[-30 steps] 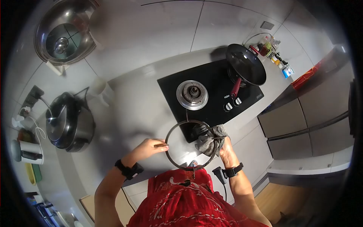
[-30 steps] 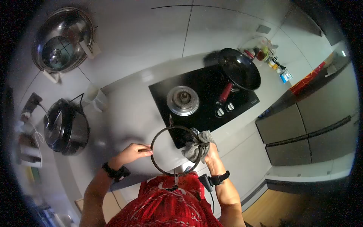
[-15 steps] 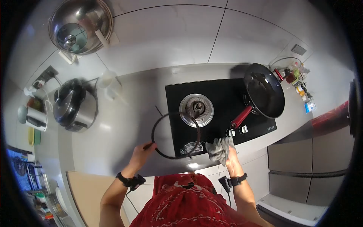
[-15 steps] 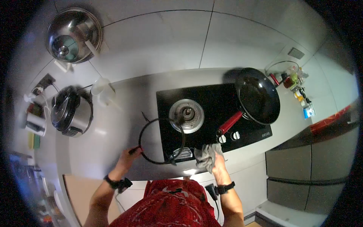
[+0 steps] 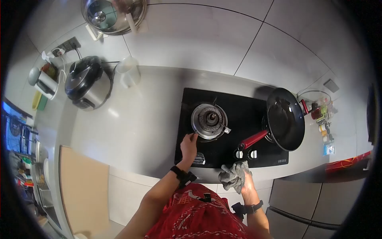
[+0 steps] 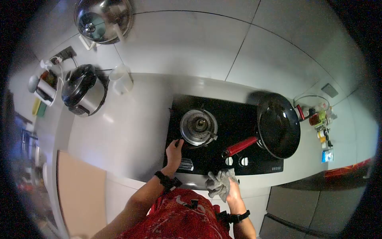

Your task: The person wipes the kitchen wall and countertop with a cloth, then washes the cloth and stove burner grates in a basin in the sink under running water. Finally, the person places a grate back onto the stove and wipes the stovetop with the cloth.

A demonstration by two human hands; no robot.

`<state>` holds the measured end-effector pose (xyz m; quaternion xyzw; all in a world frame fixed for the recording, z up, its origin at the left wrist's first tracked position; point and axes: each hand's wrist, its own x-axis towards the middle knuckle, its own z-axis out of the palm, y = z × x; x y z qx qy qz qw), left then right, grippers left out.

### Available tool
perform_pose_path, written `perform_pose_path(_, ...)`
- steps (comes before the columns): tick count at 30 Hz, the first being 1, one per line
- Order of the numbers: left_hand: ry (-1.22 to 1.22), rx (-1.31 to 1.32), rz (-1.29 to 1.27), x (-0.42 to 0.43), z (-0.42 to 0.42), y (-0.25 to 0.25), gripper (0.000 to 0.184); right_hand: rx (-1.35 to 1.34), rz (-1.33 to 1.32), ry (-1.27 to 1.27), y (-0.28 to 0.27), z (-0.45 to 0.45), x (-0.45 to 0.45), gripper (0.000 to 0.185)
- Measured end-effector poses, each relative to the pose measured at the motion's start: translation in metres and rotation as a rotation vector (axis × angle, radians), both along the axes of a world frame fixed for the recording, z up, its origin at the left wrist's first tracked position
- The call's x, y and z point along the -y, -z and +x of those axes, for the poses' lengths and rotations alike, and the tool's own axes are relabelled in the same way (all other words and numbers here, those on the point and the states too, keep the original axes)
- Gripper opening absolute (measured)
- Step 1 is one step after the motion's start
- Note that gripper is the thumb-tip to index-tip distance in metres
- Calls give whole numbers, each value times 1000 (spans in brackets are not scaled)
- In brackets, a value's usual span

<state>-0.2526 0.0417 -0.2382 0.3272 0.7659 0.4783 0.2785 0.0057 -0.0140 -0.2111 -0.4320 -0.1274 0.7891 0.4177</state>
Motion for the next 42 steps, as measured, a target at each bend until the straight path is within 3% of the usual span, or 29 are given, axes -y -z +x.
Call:
perform_pose_path(6, -78, -38, -19, -10, 22, 13, 34, -2, -31, -58, -19, 8, 16, 32)
perform_pose_path(15, -95, -22, -42, -19, 43, 33, 33, -84, 7, -28, -6, 23, 17, 30)
perform_pose_path(19, -144, -36, -76, -22, 57, 39, 35, 9, 7, -39, -11, 26, 18, 30)
perform_pose_path(22, -191, -366, 27, -29, 69, 67, 33, 67, -33, -14, -19, 22, 19, 28)
perform_pose_path(25, -93, -448, -110, -18, 65, 37, 31, 69, -70, 27, -23, 21, 21, 23)
perform_pose_path(28, -65, -269, -25, -20, 60, 55, 29, 54, -70, 43, -19, 23, 23, 23)
perform_pose_path(33, -53, -185, -102, -26, 68, 53, 28, 122, -22, -17, -16, 27, 24, 34)
perform_pose_path(42, -31, -128, -161, -42, 80, 58, 30, 67, 7, -28, -12, 34, 26, 35)
